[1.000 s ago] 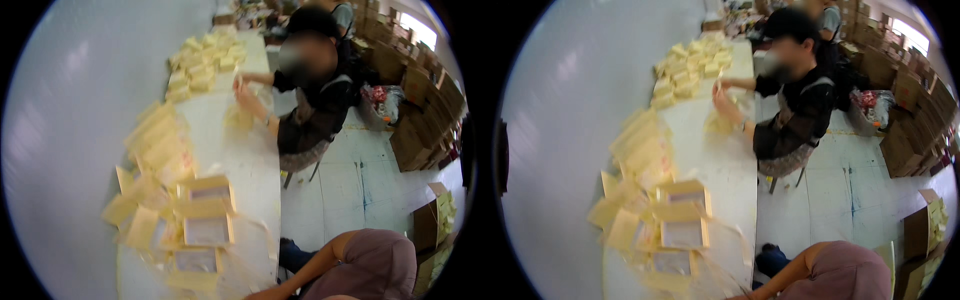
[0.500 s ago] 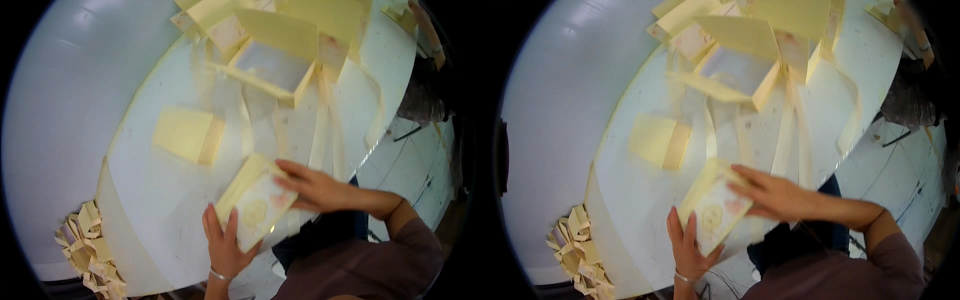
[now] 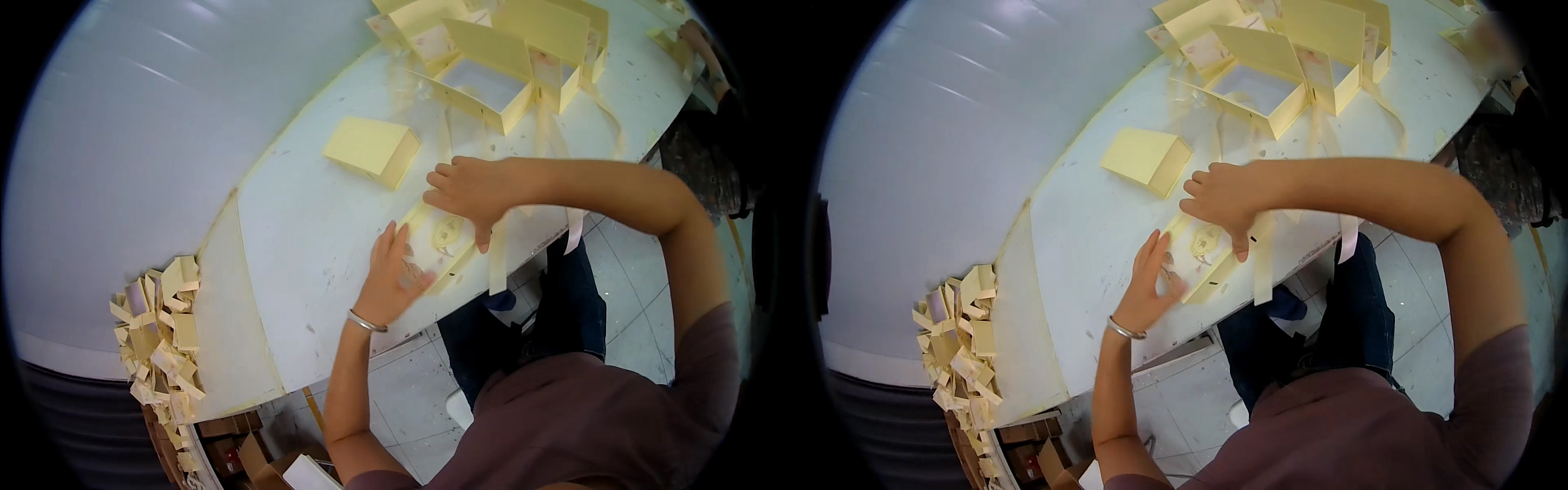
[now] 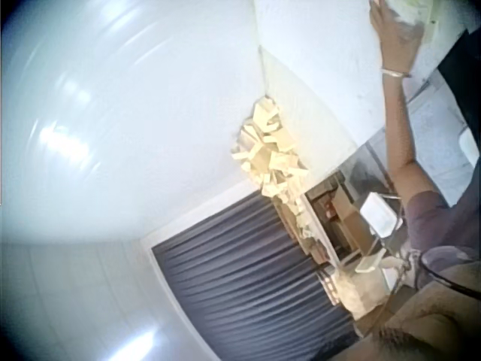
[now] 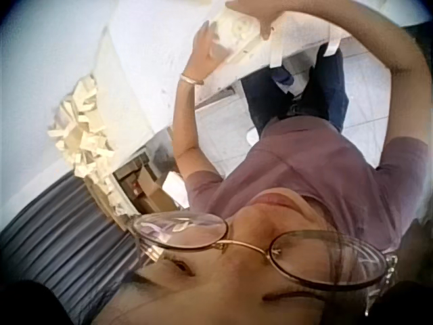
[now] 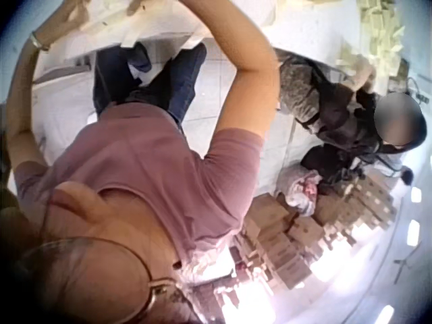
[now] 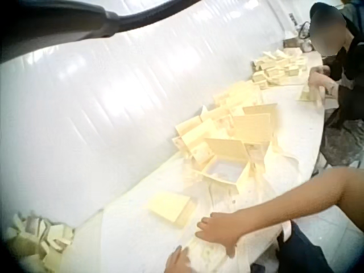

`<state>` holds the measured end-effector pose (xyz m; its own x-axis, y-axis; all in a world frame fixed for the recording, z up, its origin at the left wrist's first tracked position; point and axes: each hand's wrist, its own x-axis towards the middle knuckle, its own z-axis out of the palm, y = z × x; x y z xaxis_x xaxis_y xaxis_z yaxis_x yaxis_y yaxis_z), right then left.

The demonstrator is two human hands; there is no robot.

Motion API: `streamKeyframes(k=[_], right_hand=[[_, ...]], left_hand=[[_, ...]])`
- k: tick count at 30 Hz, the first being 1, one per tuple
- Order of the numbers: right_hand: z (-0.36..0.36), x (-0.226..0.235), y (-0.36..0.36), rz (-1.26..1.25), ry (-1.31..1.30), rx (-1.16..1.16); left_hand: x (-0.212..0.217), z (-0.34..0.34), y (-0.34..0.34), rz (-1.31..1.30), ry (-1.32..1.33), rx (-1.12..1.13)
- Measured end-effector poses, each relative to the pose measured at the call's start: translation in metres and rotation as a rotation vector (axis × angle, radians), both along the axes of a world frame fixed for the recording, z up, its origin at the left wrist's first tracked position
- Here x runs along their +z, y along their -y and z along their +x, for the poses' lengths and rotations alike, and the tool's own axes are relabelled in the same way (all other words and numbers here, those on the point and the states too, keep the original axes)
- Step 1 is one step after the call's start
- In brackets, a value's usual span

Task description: The person repeatedly picks up flat yellow paper boxes from a table, folds them into open boxes, and inserts a white ribbon into each. The finished boxes are placed on the table. Another person is visible working at the same table.

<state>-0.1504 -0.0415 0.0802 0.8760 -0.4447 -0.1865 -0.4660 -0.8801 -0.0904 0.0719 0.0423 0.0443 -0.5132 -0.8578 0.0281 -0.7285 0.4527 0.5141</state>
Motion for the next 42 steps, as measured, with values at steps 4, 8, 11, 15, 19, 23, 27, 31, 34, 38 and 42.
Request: streamKeyframes(k=[4, 8, 11, 15, 19, 23, 27, 31, 34, 38, 42], right_hand=[[0.017, 0.004, 0.018, 0.07, -0.117, -0.001], [0.015, 0.014, -0.003, 0.05, -0.082, -0.054], [-0.02, 0.002, -0.049, -0.447, 0.267, 0.022], [-0.035, -0.044, -0.097, -0.764, 0.602, 0.04], [-0.027, -0.07, -0.115, -0.749, 0.726, -0.112], [-0.029, -0.056, -0.112, -0.609, 0.699, -0.124], [-0.028, -0.04, -0.106, -0.525, 0.652, -0.07], [-0.03, -0.039, -0.105, -0.485, 0.622, -0.044], [-0.036, -0.036, -0.105, -0.441, 0.582, -0.052], [-0.04, -0.006, -0.098, -0.074, 0.742, -0.177], [-0.062, 0.011, -0.059, 0.442, 0.977, -0.497]], left_hand=[[0.001, 0.014, 0.029, 0.266, -0.195, 0.015], [0.03, 0.019, 0.041, 0.623, -0.327, 0.133], [0.038, 0.012, 0.042, 0.471, -0.106, 0.063], [0.027, -0.017, 0.02, -0.303, 0.474, -0.049], [0.044, -0.03, 0.023, -0.145, 0.445, -0.036], [0.059, -0.042, 0.039, 0.045, 0.655, -0.198], [0.066, -0.053, 0.05, 0.157, 0.813, -0.235], [0.066, -0.057, 0.044, 0.086, 0.844, -0.239], [0.075, -0.049, 0.054, 0.196, 0.71, -0.293], [0.076, 0.004, 0.061, 0.078, 0.014, -0.324], [0.07, 0.022, 0.033, 0.192, -0.358, -0.076]])
